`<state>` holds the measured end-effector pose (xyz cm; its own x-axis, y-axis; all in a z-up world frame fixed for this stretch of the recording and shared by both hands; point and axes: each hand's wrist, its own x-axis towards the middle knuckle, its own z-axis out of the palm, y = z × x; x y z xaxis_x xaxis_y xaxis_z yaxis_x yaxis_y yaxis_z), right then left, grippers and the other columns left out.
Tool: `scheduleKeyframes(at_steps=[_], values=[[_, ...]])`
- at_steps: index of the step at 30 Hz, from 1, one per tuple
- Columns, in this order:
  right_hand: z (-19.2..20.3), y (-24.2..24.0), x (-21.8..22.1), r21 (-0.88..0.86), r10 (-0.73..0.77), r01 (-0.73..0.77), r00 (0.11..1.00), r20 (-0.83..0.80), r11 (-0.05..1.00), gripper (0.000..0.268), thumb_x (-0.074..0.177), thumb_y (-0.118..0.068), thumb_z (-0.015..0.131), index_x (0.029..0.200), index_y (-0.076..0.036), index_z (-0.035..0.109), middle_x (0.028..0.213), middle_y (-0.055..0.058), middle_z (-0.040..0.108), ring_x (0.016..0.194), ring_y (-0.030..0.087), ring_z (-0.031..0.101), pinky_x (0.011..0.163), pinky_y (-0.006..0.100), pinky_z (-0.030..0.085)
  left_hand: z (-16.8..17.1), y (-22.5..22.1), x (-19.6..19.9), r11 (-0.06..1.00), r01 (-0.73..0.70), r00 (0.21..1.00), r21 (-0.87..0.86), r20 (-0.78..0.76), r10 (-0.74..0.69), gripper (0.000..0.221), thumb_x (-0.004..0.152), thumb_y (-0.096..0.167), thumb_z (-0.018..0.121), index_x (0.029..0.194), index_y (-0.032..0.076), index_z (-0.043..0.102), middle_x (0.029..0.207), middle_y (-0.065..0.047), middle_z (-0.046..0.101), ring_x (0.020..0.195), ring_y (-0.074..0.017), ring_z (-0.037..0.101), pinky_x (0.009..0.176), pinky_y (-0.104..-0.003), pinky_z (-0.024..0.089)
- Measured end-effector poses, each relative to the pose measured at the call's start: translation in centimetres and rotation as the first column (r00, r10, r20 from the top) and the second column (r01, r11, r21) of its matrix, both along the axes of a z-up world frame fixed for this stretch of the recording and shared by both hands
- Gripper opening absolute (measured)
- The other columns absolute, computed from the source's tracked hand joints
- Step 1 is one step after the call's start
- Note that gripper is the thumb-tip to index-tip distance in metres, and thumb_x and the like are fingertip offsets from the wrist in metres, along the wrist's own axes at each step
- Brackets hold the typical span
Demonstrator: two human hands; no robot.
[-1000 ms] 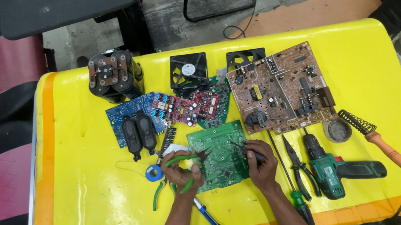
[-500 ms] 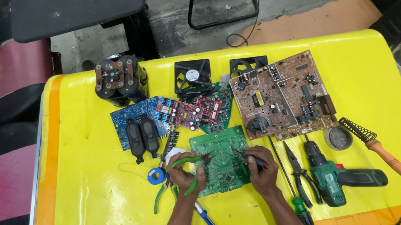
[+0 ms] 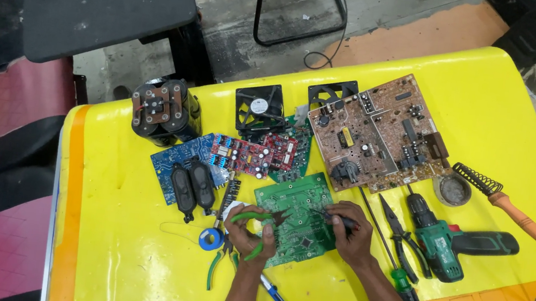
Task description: Repairing or disassembling a green circuit board using a power drill, pliers, and a screwdriver on a workbench.
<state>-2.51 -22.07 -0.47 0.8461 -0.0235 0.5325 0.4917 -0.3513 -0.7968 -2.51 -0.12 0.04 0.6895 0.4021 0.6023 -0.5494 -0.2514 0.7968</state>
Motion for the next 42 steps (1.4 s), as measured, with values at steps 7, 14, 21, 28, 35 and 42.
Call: scheduleKeyframes(at_steps=[7, 14, 21, 28, 35, 42], values=[[0.6, 0.1, 0.0, -0.001, -0.003, 0.003, 1.000, 0.008, 1.000, 0.025, 0.108, -0.027, 0.056, 0.115, -0.007, 0.071, 0.112, 0.013, 0.073, 0.111, 0.034, 0.070, 0.098, 0.047, 0.062, 0.5, 0.0, 0.1, 1.000, 0.006, 0.998, 0.023, 0.057, -0.007, 0.050, 0.098, 0.037, 0.063, 0.132, 0.006, 0.043, 0.095, -0.012, 0.068, 0.081, -0.0223, 0.072, 0.072, -0.037, 0.060], [0.3, 0.0, 0.0, 0.010, -0.009, 0.009, 1.000, 0.006, 1.000, 0.024, 0.108, -0.025, 0.056, 0.115, -0.008, 0.071, 0.113, 0.013, 0.073, 0.112, 0.033, 0.070, 0.099, 0.047, 0.063, -0.3, -0.1, 0.2, 1.000, -0.017, 0.995, 0.007, 0.101, 0.016, 0.053, 0.096, 0.035, 0.065, 0.134, 0.004, 0.044, 0.101, -0.013, 0.066, 0.085, -0.0230, 0.073, 0.072, -0.035, 0.061], [0.4, 0.0, -0.3, 0.077, 0.049, -0.047, 0.998, -0.031, 0.996, 0.025, 0.108, -0.028, 0.055, 0.114, -0.009, 0.069, 0.113, 0.014, 0.070, 0.113, 0.032, 0.069, 0.085, 0.039, 0.074, -2.0, 0.0, -0.2, 1.000, -0.006, 0.995, -0.011, 0.103, 0.008, 0.059, 0.097, 0.043, 0.067, 0.138, 0.007, 0.045, 0.104, -0.015, 0.066, 0.088, -0.0263, 0.072, 0.073, -0.041, 0.061], [0.4, 0.2, 0.0, 0.035, 0.026, -0.026, 1.000, 0.006, 0.999, 0.025, 0.107, -0.027, 0.056, 0.109, -0.007, 0.072, 0.107, 0.012, 0.074, 0.106, 0.031, 0.072, 0.092, 0.045, 0.064, 0.2, -0.4, 0.6, 0.996, -0.050, 0.984, 0.067, 0.177, 0.038, 0.048, 0.098, 0.033, 0.061, 0.131, 0.001, 0.046, 0.095, -0.013, 0.067, 0.081, -0.0206, 0.071, 0.068, -0.034, 0.061], [-1.4, -0.5, -0.2, 0.077, 0.060, -0.055, 0.996, -0.066, 0.996, 0.028, 0.108, -0.029, 0.054, 0.116, -0.009, 0.072, 0.114, 0.013, 0.067, 0.069, 0.019, 0.074, 0.064, 0.033, 0.067, 0.3, -0.6, 0.5, 0.998, -0.045, 0.985, 0.039, 0.170, 0.038, 0.048, 0.097, 0.035, 0.061, 0.130, 0.001, 0.048, 0.093, -0.011, 0.066, 0.079, -0.0200, 0.070, 0.068, -0.034, 0.059], [-1.0, -0.4, -0.2, 0.027, 0.020, -0.019, 0.999, -0.048, 0.999, 0.028, 0.107, -0.029, 0.056, 0.117, -0.008, 0.072, 0.112, 0.014, 0.070, 0.109, 0.035, 0.070, 0.093, 0.048, 0.066, -1.6, -0.2, -0.1, 0.997, -0.048, 0.988, 0.063, 0.148, 0.038, 0.056, 0.100, 0.041, 0.062, 0.138, 0.004, 0.044, 0.104, -0.016, 0.067, 0.085, -0.0235, 0.071, 0.070, -0.038, 0.061]])
